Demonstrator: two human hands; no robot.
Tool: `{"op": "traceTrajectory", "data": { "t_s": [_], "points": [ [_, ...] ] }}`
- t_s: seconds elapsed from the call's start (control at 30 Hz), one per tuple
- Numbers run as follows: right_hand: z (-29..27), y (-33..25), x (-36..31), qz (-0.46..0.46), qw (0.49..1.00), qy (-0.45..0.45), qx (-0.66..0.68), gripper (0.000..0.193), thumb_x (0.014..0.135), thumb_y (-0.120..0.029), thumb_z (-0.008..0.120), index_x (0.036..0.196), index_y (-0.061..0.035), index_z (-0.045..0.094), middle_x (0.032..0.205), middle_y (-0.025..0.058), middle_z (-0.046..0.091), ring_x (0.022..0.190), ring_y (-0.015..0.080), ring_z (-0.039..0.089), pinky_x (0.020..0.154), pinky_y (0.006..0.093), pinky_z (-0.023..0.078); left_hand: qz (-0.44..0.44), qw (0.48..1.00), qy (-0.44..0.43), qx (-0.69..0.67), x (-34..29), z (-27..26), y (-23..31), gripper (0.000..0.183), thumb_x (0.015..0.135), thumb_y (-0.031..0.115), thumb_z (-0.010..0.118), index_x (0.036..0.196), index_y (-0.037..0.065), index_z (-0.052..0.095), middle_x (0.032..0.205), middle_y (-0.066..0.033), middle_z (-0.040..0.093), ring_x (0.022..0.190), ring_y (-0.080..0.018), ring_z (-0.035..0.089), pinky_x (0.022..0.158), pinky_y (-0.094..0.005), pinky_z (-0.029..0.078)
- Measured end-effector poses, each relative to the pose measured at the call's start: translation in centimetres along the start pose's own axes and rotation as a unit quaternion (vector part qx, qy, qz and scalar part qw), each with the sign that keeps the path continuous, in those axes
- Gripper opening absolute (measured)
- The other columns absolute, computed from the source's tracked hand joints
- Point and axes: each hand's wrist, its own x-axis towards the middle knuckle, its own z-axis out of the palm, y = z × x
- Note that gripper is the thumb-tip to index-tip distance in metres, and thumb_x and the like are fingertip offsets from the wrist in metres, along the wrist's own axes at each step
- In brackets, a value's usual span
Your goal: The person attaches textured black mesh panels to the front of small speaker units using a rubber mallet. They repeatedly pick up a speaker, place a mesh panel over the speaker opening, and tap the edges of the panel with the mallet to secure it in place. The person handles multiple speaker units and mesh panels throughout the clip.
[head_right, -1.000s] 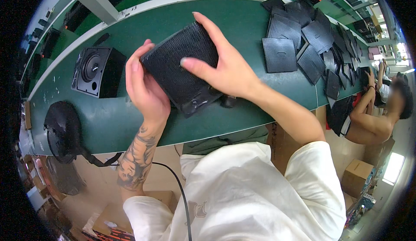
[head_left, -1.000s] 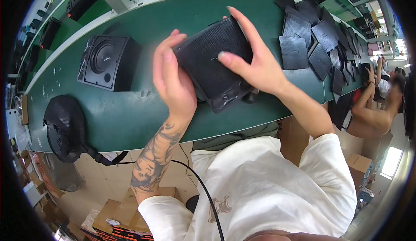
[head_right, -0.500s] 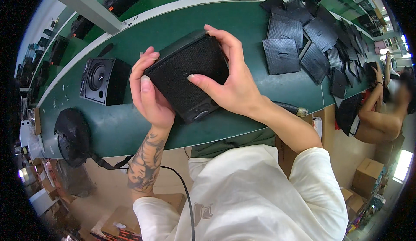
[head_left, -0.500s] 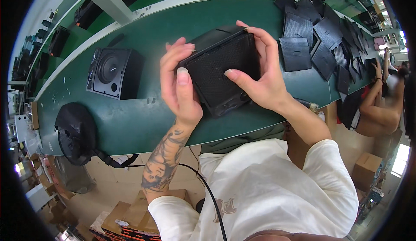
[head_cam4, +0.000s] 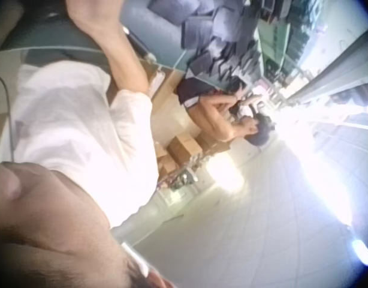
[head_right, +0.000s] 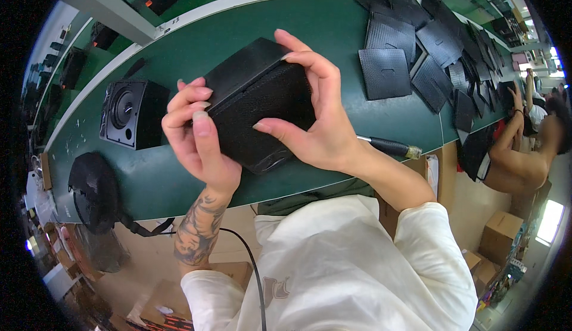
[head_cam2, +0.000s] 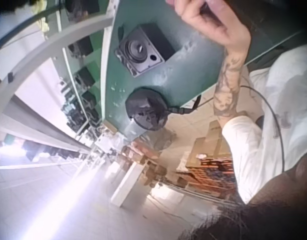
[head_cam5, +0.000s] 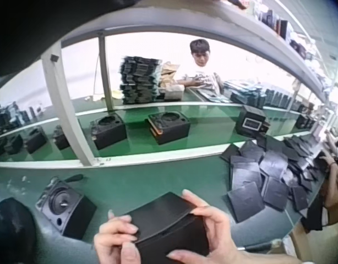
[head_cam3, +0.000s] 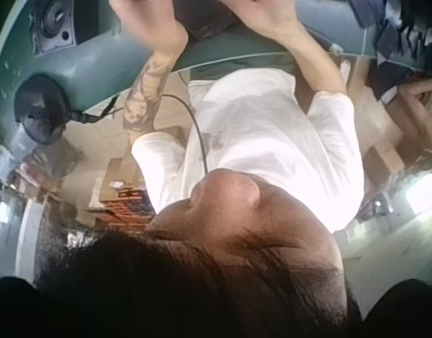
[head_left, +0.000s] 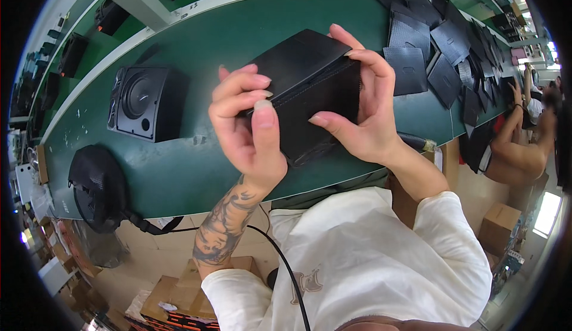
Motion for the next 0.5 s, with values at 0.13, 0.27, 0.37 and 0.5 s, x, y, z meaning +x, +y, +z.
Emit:
{"op": "traceTrajectory", "data": {
  "t_s": [0.13, 0.27, 0.37, 0.5],
  "points": [
    [0.0, -0.6, 0.2, -0.042, 0.998, -0.007, -0.049, 0.098, 0.078, -0.001, 0.086, 0.154, -0.0011, 0.023, 0.161, 0.0273, 0.03, 0.149, 0.0339, 0.035, 0.123, 0.0422, 0.027, 0.029, 0.999, -0.014, 0.029, -0.1, -0.6, 0.2, 0.018, 0.103, 0.019, 0.054, 0.111, 0.003, 0.052, 0.12, -0.0166, 0.061, 0.121, -0.0292, 0.058, 0.124, -0.0577, 0.02],
    [-0.7, -2.2, 0.5, -0.01, 0.998, -0.034, -0.043, 0.095, 0.084, -0.007, 0.083, 0.158, 0.001, 0.024, 0.158, 0.0229, 0.035, 0.144, 0.0309, 0.041, 0.12, 0.0396, 0.031, 0.052, 0.997, -0.019, 0.056, -0.6, -0.9, 0.3, 0.02, 0.104, 0.021, 0.053, 0.111, 0.002, 0.052, 0.119, -0.0157, 0.061, 0.119, -0.0296, 0.059, 0.124, -0.0582, 0.022],
    [-0.6, -2.5, 0.8, 0.036, 0.998, -0.022, -0.036, 0.089, 0.087, -0.012, 0.081, 0.157, 0.0019, 0.028, 0.156, 0.0194, 0.04, 0.141, 0.0277, 0.044, 0.118, 0.0382, 0.035, 0.072, 0.993, -0.031, 0.084, -0.8, -1.1, 0.6, 0.023, 0.106, 0.025, 0.053, 0.112, 0.003, 0.052, 0.119, -0.0147, 0.061, 0.118, -0.0296, 0.059, 0.124, -0.0584, 0.022],
    [-1.8, -1.6, 1.3, 0.079, 0.994, -0.075, -0.02, 0.087, 0.089, -0.017, 0.08, 0.158, 0.0009, 0.03, 0.153, 0.0159, 0.045, 0.138, 0.0226, 0.046, 0.116, 0.0362, 0.036, 0.092, 0.987, -0.047, 0.122, -1.0, -1.6, 0.7, 0.027, 0.107, 0.03, 0.054, 0.113, 0.004, 0.051, 0.117, -0.0137, 0.061, 0.118, -0.0294, 0.06, 0.123, -0.0583, 0.024]
  ]
}}
